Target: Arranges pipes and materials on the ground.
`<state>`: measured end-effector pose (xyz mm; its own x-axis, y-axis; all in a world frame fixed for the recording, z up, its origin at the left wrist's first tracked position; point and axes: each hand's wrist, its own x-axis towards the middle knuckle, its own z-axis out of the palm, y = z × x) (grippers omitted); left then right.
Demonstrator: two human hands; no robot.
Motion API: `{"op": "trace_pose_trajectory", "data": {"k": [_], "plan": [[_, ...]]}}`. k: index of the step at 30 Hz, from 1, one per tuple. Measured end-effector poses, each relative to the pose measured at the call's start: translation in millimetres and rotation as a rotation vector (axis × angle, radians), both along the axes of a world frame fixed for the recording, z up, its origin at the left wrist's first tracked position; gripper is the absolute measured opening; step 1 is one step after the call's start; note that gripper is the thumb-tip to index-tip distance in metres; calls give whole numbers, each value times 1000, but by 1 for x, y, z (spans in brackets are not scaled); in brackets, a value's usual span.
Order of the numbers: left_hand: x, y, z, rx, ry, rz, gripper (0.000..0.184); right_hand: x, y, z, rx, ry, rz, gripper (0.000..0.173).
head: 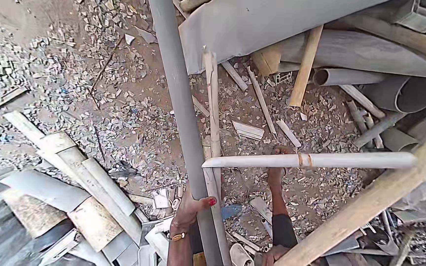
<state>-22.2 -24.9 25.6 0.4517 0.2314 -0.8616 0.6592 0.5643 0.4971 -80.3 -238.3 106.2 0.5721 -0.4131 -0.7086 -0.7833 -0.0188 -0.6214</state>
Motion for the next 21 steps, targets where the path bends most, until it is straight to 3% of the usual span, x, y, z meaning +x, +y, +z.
{"op": "trace_pose_trajectory", "data": {"k": [3, 6, 9, 13, 17, 21], "plan": [[7, -7, 1, -42, -11, 50, 63, -12, 3, -17, 11, 0, 270, 10], [13, -17, -1, -19, 95, 120, 68, 1, 22, -38, -21, 61, 587, 35], [9, -11, -8, -39, 88, 215, 71, 5, 32, -70, 127, 74, 588, 33], [1, 3, -7, -90, 12, 289, 72, 3, 39, -74, 306, 53, 581, 33], [-16, 9, -16, -45, 27, 331, 69, -10, 36, -72, 130, 48, 618, 36], [-12, 26, -17, 358, 380, 173, 73, -35, 20, -85, -152, 104, 764, 51]]}}
